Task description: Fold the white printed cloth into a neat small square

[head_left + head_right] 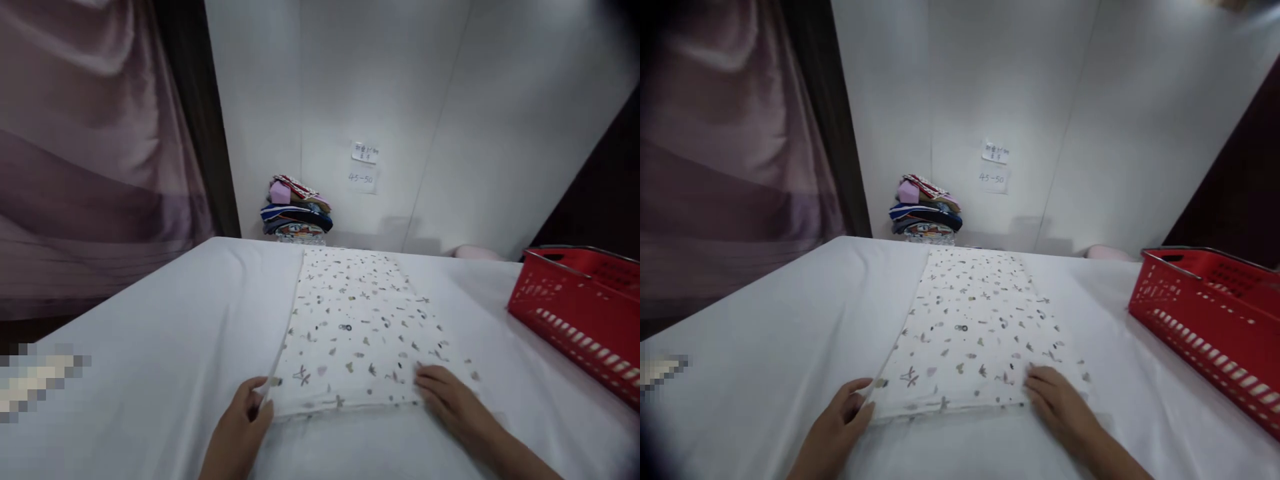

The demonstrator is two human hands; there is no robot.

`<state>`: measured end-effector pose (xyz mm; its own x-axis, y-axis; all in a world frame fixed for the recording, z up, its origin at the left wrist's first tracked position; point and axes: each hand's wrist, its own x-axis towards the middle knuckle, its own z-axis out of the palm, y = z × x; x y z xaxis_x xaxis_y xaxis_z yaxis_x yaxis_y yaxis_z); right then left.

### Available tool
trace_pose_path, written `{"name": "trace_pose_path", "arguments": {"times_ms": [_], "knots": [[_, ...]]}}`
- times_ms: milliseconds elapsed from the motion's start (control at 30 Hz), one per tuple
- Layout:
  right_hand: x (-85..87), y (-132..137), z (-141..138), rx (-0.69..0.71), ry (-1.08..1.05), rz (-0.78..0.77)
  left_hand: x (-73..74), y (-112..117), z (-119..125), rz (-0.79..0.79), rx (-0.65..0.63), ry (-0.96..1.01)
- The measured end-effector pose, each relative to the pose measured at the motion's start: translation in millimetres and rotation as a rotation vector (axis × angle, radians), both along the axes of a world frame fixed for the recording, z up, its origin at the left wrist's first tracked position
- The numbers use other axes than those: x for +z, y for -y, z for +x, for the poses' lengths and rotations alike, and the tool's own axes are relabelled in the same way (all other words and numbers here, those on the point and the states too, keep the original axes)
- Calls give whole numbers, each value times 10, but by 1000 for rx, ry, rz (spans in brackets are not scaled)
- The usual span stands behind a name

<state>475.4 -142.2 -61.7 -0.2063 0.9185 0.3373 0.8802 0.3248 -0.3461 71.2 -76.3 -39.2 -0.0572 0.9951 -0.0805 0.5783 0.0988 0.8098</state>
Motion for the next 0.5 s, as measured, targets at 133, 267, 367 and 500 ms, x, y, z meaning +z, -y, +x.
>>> {"name": "trace_pose_path", "arguments": {"times_ms": [133,267,367,500], "knots": [[-171,464,940,-437,-51,-60,47,14,46,13,-22,-53],[-140,587,1147,-672,-174,-110,46,14,77,58,-34,-104],[-27,461,1014,-732,-241,-215,15,-23,41,6,-101,-155],[-1,265,918,-742,-292,-378,-43,-70,-23,-47,-151,-194]]}}
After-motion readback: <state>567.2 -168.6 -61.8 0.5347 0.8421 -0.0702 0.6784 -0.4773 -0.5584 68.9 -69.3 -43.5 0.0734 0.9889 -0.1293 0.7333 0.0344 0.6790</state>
